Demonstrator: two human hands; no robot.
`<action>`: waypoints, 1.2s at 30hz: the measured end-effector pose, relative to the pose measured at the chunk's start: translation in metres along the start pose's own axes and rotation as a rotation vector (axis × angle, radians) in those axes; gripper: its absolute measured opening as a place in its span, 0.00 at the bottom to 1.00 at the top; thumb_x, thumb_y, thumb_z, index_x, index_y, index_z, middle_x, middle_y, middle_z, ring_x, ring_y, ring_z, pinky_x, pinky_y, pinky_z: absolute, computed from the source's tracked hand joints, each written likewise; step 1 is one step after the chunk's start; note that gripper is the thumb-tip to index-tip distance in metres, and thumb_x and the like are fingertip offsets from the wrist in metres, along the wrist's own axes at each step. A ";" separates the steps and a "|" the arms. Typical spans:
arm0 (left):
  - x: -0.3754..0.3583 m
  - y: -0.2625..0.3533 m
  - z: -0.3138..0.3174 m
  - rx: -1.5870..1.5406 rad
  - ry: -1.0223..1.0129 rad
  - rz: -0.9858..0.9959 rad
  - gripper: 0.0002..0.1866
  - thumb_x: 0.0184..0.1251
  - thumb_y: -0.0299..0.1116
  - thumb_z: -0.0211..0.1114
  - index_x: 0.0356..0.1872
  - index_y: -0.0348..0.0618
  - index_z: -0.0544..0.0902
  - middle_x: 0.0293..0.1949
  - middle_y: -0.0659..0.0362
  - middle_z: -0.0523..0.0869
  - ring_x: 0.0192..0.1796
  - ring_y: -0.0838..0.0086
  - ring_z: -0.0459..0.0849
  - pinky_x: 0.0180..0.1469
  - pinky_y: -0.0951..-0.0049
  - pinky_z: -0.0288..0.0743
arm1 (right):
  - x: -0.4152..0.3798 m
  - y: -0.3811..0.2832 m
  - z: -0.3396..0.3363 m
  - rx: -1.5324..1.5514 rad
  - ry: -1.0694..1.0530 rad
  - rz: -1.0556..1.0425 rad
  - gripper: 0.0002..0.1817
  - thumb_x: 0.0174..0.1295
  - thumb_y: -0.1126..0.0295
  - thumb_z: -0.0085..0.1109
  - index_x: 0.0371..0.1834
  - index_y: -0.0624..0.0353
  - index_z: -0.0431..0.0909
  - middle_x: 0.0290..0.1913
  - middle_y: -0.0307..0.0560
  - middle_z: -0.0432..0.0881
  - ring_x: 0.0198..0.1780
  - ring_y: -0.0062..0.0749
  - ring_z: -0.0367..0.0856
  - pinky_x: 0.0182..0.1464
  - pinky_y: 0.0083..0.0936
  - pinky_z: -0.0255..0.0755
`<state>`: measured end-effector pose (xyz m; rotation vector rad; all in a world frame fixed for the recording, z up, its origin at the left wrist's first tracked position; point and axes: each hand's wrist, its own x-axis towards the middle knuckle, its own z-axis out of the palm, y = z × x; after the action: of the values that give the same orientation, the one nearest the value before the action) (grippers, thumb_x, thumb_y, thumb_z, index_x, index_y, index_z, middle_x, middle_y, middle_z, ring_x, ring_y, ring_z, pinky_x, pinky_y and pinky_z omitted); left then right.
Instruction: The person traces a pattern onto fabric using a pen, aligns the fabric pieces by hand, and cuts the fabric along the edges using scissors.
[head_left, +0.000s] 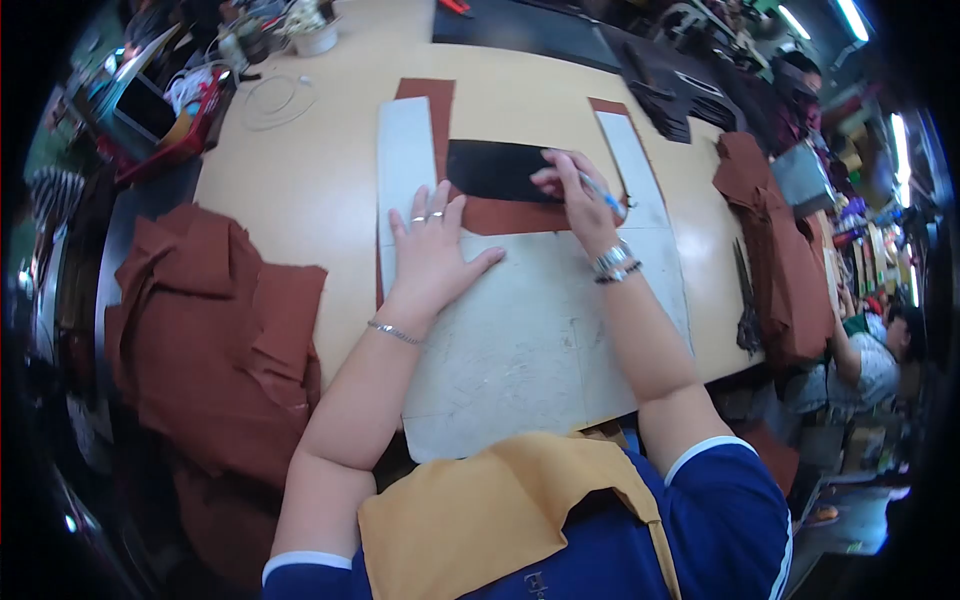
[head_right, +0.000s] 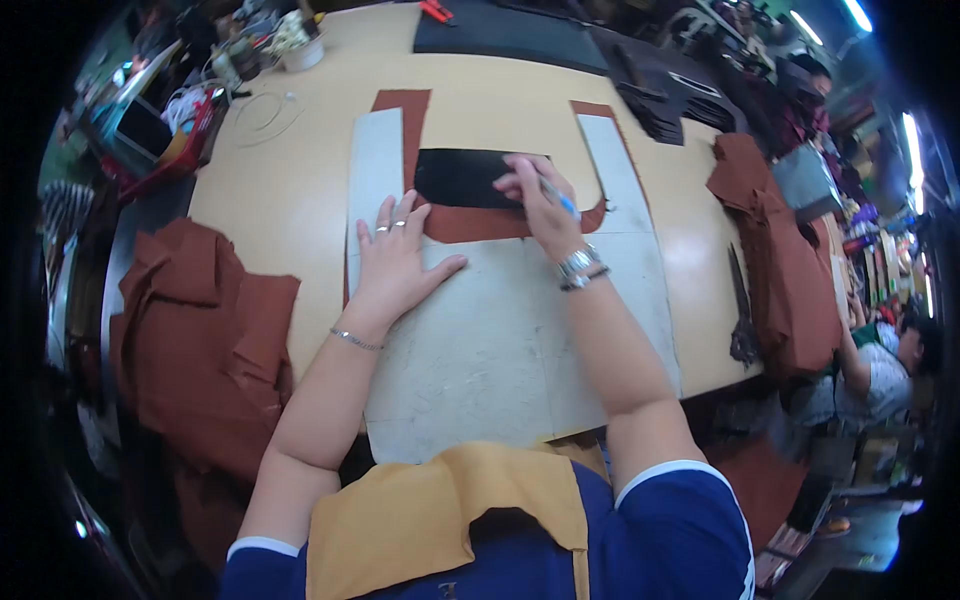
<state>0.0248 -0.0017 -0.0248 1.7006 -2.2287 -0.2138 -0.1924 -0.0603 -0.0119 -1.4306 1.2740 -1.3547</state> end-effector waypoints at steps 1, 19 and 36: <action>0.001 0.000 0.000 0.004 0.000 0.004 0.46 0.55 0.66 0.63 0.66 0.41 0.67 0.73 0.51 0.59 0.76 0.52 0.51 0.70 0.32 0.43 | -0.012 0.002 -0.026 -0.148 0.052 -0.033 0.13 0.71 0.63 0.52 0.45 0.63 0.78 0.34 0.48 0.85 0.36 0.30 0.83 0.42 0.24 0.76; -0.005 -0.009 -0.012 0.065 0.036 -0.351 0.58 0.49 0.74 0.61 0.74 0.44 0.55 0.75 0.47 0.55 0.78 0.58 0.50 0.71 0.35 0.42 | -0.132 -0.035 -0.217 -0.176 0.205 0.470 0.22 0.59 0.63 0.68 0.53 0.62 0.75 0.39 0.38 0.78 0.42 0.19 0.75 0.47 0.19 0.70; -0.042 -0.025 -0.021 0.265 0.202 -0.484 0.46 0.52 0.71 0.63 0.61 0.41 0.72 0.61 0.46 0.73 0.65 0.56 0.71 0.60 0.47 0.69 | -0.182 -0.105 -0.387 0.096 0.753 -0.150 0.18 0.66 0.66 0.61 0.55 0.64 0.72 0.50 0.46 0.80 0.52 0.31 0.78 0.56 0.30 0.72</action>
<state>0.0650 0.0334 -0.0205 2.2729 -1.7327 0.1462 -0.5459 0.1754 0.1035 -0.9807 1.5404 -2.1438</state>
